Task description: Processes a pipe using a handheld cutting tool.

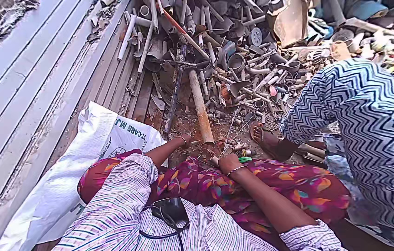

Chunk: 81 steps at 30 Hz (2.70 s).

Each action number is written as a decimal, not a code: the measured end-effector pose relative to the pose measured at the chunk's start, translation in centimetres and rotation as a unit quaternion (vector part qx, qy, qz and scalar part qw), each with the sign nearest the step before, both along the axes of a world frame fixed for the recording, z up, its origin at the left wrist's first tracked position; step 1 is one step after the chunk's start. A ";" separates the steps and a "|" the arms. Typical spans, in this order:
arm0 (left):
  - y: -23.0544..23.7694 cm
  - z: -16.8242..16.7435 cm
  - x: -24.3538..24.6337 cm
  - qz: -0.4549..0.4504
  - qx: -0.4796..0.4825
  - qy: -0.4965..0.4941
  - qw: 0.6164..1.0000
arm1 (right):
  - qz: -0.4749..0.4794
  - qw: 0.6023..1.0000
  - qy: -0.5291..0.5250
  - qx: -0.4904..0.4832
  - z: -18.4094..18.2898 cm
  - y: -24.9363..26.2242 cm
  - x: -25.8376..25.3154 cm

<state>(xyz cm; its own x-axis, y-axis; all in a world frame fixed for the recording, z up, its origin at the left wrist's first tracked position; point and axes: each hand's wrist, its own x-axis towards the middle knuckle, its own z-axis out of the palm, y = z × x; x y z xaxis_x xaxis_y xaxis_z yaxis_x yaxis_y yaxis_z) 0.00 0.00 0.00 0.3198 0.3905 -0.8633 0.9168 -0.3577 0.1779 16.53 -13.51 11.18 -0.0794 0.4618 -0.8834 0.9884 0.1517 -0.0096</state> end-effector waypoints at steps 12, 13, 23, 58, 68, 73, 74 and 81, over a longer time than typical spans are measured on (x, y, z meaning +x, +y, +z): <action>0.2 18.9 -4.3 0.009 0.177 -0.037 0.983 | -0.010 0.998 -0.005 0.061 -0.4 -0.7 1.2; -0.2 19.6 -4.4 0.039 0.187 -0.083 0.978 | -0.011 0.998 -0.005 0.065 -0.1 -0.7 2.0; -1.4 16.1 -2.2 0.357 0.134 -0.284 0.880 | -0.132 0.949 0.120 0.261 9.1 -2.0 10.5; -2.5 8.3 0.1 0.505 0.053 -0.191 0.840 | -0.219 0.949 0.103 0.203 -4.7 0.6 0.5; -2.6 9.2 0.4 0.486 0.058 -0.195 0.850 | -0.220 0.954 0.084 0.187 -4.4 0.6 0.8; -2.6 9.1 0.3 0.388 0.113 -0.170 0.899 | -0.216 0.954 0.086 0.187 -4.5 0.4 0.6; -2.5 9.1 0.4 0.366 0.127 -0.172 0.906 | -0.228 0.953 0.084 0.182 -4.6 0.8 1.1; -2.5 8.4 0.3 0.259 0.174 -0.148 0.938 | -0.220 0.950 0.111 0.191 -3.9 0.5 0.5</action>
<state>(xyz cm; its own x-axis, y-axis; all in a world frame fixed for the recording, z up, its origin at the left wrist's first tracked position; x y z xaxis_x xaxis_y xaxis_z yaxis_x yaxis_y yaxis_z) 0.35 -2.48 8.38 0.2152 0.8022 -0.5570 0.9121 0.0387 0.4081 17.03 -13.01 7.32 0.0312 0.7772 -0.6285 0.9373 -0.2411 -0.2515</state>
